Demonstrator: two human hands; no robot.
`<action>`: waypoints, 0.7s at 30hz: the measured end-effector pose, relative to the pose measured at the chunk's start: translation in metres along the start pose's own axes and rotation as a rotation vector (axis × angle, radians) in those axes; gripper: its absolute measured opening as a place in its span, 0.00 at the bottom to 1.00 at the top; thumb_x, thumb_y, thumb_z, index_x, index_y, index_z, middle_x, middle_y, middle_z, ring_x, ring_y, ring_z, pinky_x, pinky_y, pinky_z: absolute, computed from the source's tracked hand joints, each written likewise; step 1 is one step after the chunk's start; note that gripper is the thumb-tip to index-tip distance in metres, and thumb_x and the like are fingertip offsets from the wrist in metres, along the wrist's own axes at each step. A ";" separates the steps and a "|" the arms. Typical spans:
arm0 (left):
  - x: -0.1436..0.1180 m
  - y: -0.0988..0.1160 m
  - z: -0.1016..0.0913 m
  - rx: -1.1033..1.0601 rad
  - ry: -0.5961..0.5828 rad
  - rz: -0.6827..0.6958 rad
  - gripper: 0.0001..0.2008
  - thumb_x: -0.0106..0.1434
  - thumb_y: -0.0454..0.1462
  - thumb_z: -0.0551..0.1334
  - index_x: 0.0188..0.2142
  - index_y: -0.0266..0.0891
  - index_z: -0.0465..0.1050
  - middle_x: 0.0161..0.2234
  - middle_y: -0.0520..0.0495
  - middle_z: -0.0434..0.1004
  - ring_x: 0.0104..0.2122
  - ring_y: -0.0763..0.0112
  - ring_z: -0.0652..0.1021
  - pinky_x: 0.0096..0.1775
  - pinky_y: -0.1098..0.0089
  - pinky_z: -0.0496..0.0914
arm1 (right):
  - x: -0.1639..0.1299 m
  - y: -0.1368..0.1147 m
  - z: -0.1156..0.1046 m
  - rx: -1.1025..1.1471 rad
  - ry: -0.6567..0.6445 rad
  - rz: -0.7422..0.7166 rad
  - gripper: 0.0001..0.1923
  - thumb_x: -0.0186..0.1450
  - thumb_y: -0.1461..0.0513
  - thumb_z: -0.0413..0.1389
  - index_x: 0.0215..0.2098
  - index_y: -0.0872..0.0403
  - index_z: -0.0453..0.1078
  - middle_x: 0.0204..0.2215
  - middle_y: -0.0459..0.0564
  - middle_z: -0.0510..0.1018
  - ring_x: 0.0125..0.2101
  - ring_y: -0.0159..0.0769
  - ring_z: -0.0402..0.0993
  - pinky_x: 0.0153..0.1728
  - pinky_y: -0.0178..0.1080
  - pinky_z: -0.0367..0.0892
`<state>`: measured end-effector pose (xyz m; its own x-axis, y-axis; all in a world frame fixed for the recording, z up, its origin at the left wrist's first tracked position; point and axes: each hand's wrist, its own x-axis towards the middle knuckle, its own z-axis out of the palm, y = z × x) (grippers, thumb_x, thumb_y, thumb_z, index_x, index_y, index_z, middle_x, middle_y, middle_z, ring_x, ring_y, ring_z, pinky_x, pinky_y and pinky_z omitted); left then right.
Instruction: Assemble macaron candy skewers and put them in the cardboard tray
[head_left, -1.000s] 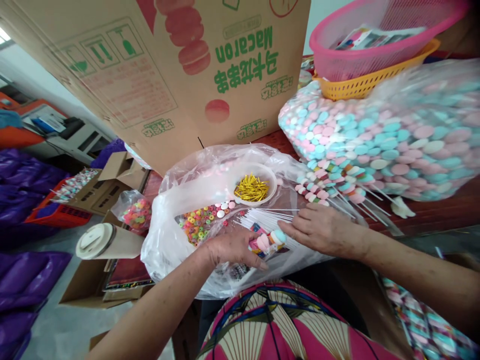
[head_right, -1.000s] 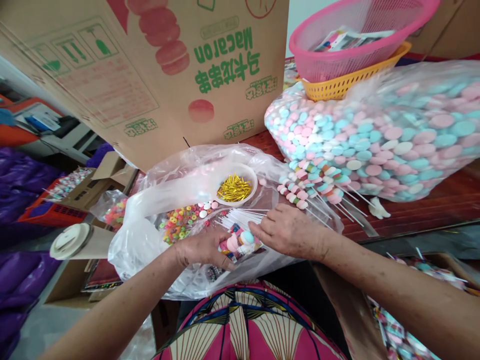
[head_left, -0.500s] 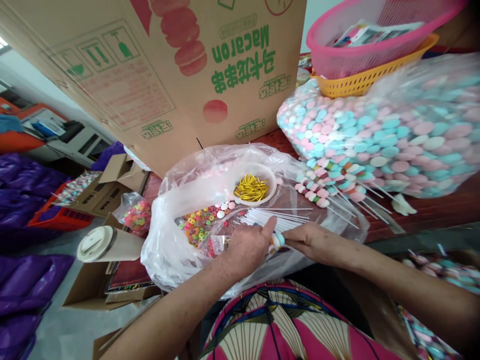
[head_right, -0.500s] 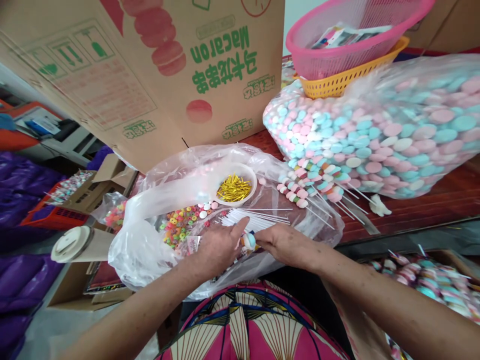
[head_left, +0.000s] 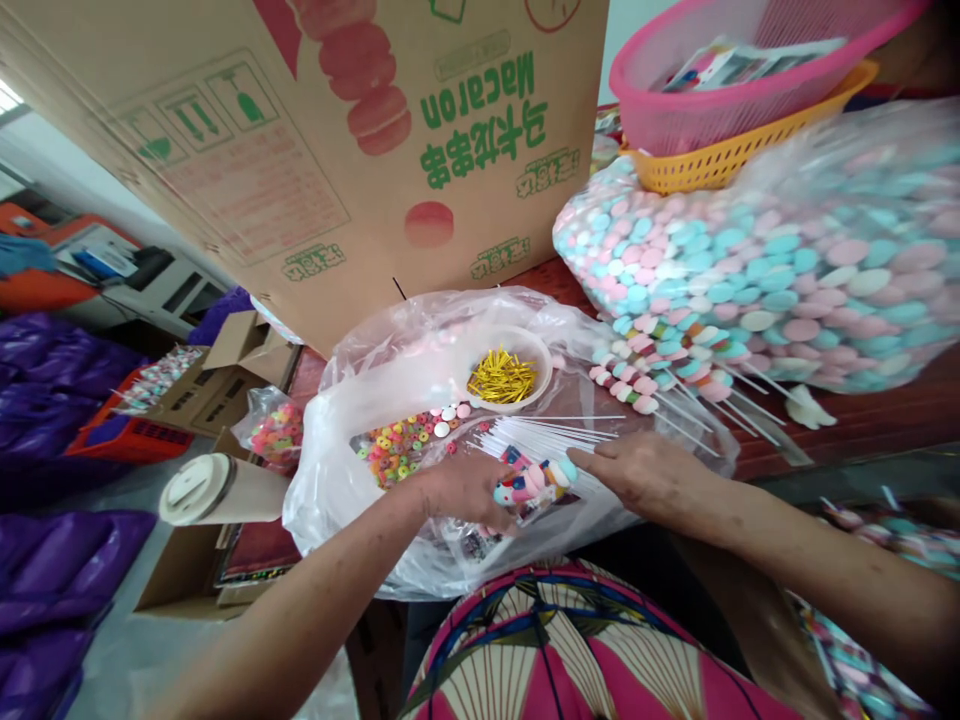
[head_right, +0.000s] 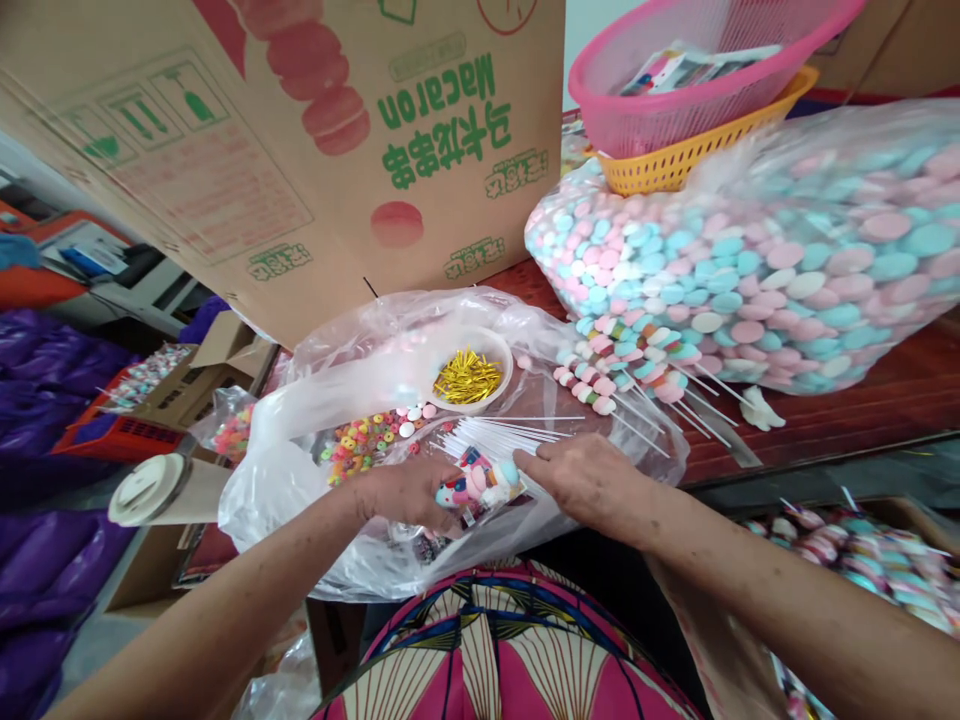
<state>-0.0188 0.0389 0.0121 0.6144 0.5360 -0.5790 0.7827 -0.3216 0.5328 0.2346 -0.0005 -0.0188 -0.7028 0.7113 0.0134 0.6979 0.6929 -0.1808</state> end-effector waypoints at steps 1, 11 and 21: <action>0.002 0.004 0.003 0.027 0.000 -0.012 0.16 0.49 0.44 0.69 0.38 0.43 0.75 0.36 0.51 0.80 0.37 0.63 0.77 0.38 0.71 0.67 | 0.000 -0.003 -0.001 -0.039 -0.011 0.023 0.17 0.61 0.71 0.48 0.45 0.56 0.71 0.24 0.50 0.76 0.21 0.32 0.68 0.21 0.35 0.46; 0.006 0.030 0.017 0.204 0.145 -0.188 0.16 0.54 0.46 0.64 0.40 0.43 0.73 0.38 0.46 0.79 0.41 0.55 0.77 0.41 0.64 0.68 | 0.024 -0.006 -0.008 0.503 -0.160 0.032 0.14 0.67 0.62 0.47 0.32 0.55 0.73 0.25 0.47 0.76 0.25 0.31 0.68 0.26 0.32 0.56; 0.014 0.024 0.031 0.026 0.152 -0.129 0.12 0.56 0.45 0.63 0.35 0.40 0.74 0.32 0.48 0.77 0.34 0.62 0.76 0.36 0.69 0.67 | 0.035 -0.017 -0.004 0.312 -0.051 -0.024 0.12 0.66 0.66 0.46 0.32 0.57 0.72 0.29 0.53 0.77 0.31 0.36 0.71 0.32 0.36 0.60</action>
<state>0.0121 0.0140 -0.0025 0.4882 0.6854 -0.5403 0.8575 -0.2616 0.4429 0.1989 0.0128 -0.0116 -0.7301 0.6828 -0.0269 0.6107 0.6344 -0.4740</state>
